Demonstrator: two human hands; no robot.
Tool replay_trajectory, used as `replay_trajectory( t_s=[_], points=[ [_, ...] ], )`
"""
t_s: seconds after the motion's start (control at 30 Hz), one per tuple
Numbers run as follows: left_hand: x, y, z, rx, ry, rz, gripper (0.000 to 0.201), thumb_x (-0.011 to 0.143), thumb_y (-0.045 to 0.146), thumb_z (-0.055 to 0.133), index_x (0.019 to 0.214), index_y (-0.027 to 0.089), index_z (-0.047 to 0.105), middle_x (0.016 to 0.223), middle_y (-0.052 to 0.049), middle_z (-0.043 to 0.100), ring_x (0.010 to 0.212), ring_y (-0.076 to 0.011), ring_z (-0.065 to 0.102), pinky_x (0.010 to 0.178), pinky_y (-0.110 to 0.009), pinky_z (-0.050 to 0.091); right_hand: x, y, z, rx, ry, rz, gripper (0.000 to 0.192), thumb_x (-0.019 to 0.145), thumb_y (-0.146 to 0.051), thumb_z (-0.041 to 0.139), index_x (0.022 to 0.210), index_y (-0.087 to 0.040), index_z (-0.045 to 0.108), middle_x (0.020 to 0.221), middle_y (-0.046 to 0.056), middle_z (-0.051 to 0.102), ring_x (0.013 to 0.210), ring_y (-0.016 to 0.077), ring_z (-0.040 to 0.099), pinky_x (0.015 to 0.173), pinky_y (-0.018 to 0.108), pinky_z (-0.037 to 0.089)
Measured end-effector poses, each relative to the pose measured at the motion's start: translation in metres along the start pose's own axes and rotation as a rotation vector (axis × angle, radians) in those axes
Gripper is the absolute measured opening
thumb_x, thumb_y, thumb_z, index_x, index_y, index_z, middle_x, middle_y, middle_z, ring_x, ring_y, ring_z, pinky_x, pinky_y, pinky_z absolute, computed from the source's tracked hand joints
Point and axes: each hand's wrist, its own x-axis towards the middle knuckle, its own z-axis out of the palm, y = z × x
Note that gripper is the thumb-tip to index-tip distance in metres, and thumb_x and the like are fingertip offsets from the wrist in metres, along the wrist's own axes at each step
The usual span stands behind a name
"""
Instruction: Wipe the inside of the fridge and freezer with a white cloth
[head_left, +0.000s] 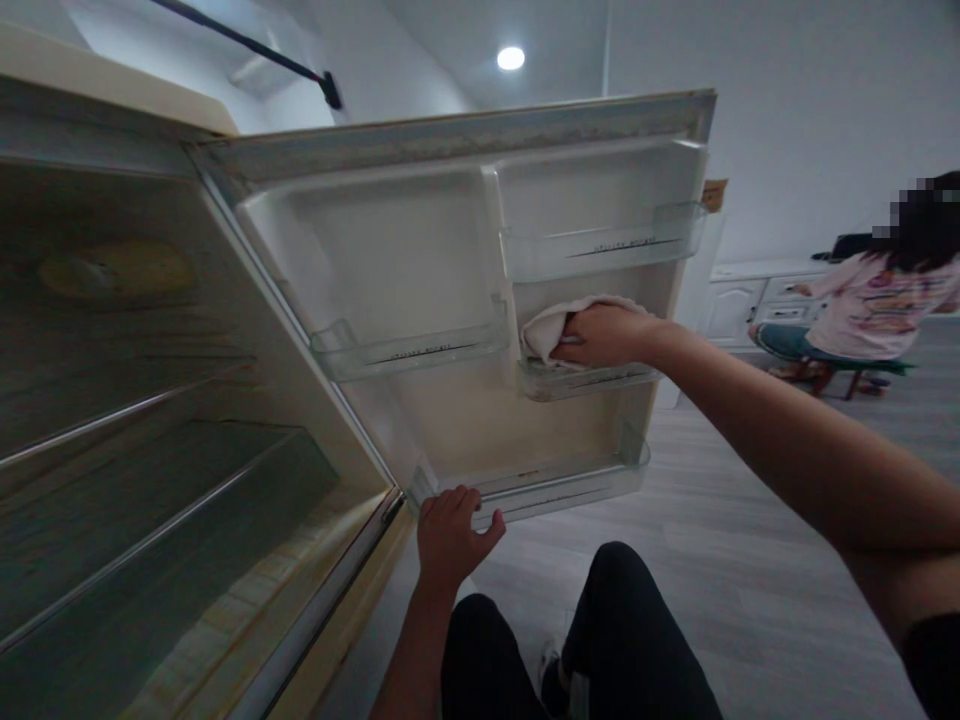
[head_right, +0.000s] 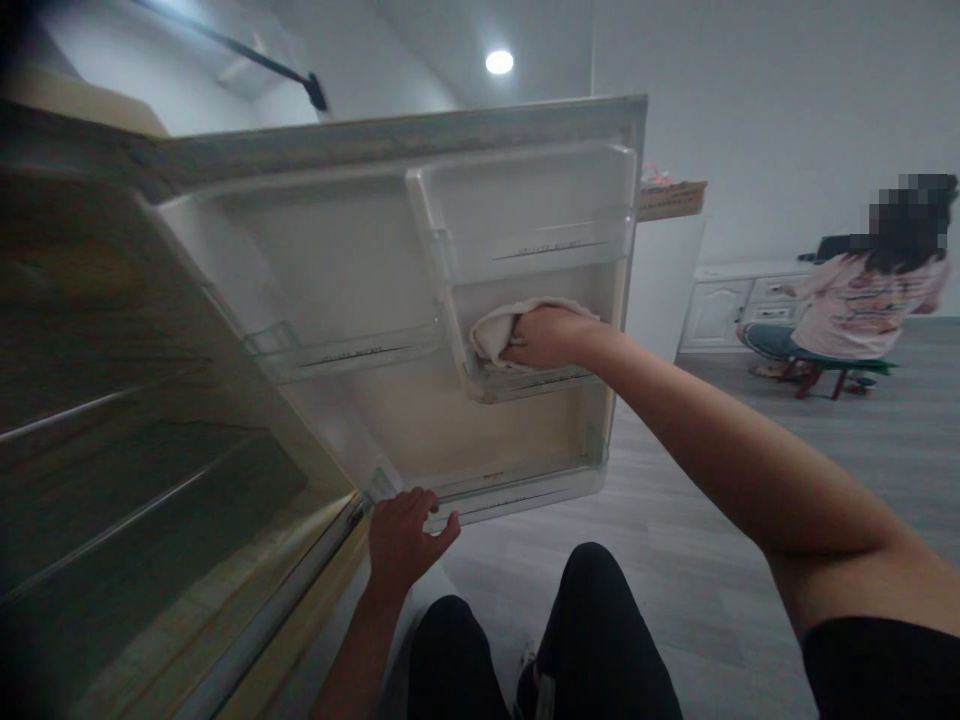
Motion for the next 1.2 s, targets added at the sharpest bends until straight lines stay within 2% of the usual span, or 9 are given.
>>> replay_trajectory(
  t_s=[0.1,0.3,0.47,0.67,0.83,0.9,0.97,1.1,1.2],
  points=[
    [0.001,0.001,0.002,0.007,0.019,0.000,0.019,0.081,0.036,0.068,0.074,0.022,0.058,0.071,0.000,0.062,0.074,-0.0210,0.061,0.075,-0.037,0.038,0.005,-0.005,0.000,0.040,-0.011,-0.019,0.044,0.099,-0.043,0.056,0.119,-0.010,0.077,0.115,0.019,0.074,0.108,0.0332,0.069,0.091,0.038,0.049],
    [0.002,0.001,0.004,0.026,0.019,0.004,0.019,0.082,0.037,0.068,0.075,0.022,0.058,0.072,0.000,0.062,0.075,-0.0216,0.061,0.076,-0.038,0.038,-0.019,-0.032,-0.007,0.224,0.264,-0.310,0.032,0.099,-0.033,0.054,0.097,-0.012,0.078,0.100,0.013,0.074,0.094,0.0229,0.066,0.080,0.030,0.041],
    [-0.001,-0.002,0.000,0.011,0.017,0.019,0.018,0.081,0.036,0.068,0.075,0.022,0.058,0.073,0.001,0.062,0.075,-0.0209,0.061,0.075,-0.037,0.038,-0.042,-0.041,-0.003,0.386,0.271,-0.457,0.040,0.105,-0.039,0.045,0.090,-0.013,0.073,0.092,0.009,0.069,0.085,0.0165,0.058,0.078,0.027,0.038],
    [-0.002,-0.004,-0.002,0.012,0.028,0.038,0.018,0.080,0.036,0.068,0.075,0.022,0.058,0.072,0.001,0.061,0.073,-0.0204,0.060,0.075,-0.037,0.038,-0.048,0.004,0.006,0.428,0.159,-0.295,0.049,0.102,-0.047,0.042,0.080,-0.013,0.070,0.070,0.002,0.060,0.069,0.0134,0.052,0.067,0.025,0.035],
    [-0.003,-0.005,0.000,0.031,0.037,0.054,0.020,0.081,0.038,0.068,0.074,0.022,0.058,0.071,0.001,0.060,0.072,-0.0205,0.059,0.072,-0.037,0.037,-0.079,0.023,0.025,0.157,0.386,0.025,0.037,0.099,-0.036,0.047,0.081,-0.014,0.070,0.079,0.010,0.067,0.074,0.0198,0.060,0.070,0.029,0.041],
    [-0.003,-0.005,0.001,0.040,0.045,0.059,0.021,0.080,0.039,0.067,0.072,0.022,0.057,0.069,0.001,0.059,0.070,-0.0205,0.058,0.072,-0.037,0.036,-0.091,0.016,0.039,0.064,0.541,0.058,0.034,0.099,-0.034,0.048,0.085,-0.014,0.072,0.088,0.013,0.069,0.083,0.0229,0.063,0.077,0.032,0.045],
    [-0.002,-0.005,0.001,0.038,0.051,0.062,0.021,0.080,0.038,0.067,0.072,0.022,0.057,0.069,0.001,0.058,0.070,-0.0206,0.058,0.072,-0.037,0.036,-0.097,0.001,0.054,0.021,0.632,-0.060,0.032,0.099,-0.036,0.051,0.089,-0.016,0.074,0.094,0.014,0.070,0.093,0.0248,0.064,0.089,0.036,0.048],
    [0.000,-0.002,-0.001,0.041,0.048,0.066,0.021,0.081,0.038,0.068,0.072,0.022,0.056,0.068,0.001,0.058,0.071,-0.0210,0.059,0.072,-0.038,0.036,-0.086,-0.043,0.081,-0.022,0.607,-0.367,0.028,0.098,-0.041,0.058,0.091,-0.021,0.076,0.097,0.010,0.070,0.106,0.0260,0.061,0.107,0.046,0.043],
    [0.003,-0.001,-0.001,0.062,0.022,0.046,0.023,0.080,0.038,0.068,0.070,0.023,0.055,0.067,0.001,0.057,0.070,-0.0216,0.059,0.071,-0.038,0.035,-0.064,-0.072,0.094,-0.043,0.692,-0.378,0.025,0.100,-0.041,0.058,0.099,-0.024,0.076,0.111,0.009,0.069,0.121,0.0274,0.056,0.115,0.050,0.037]
  ],
)
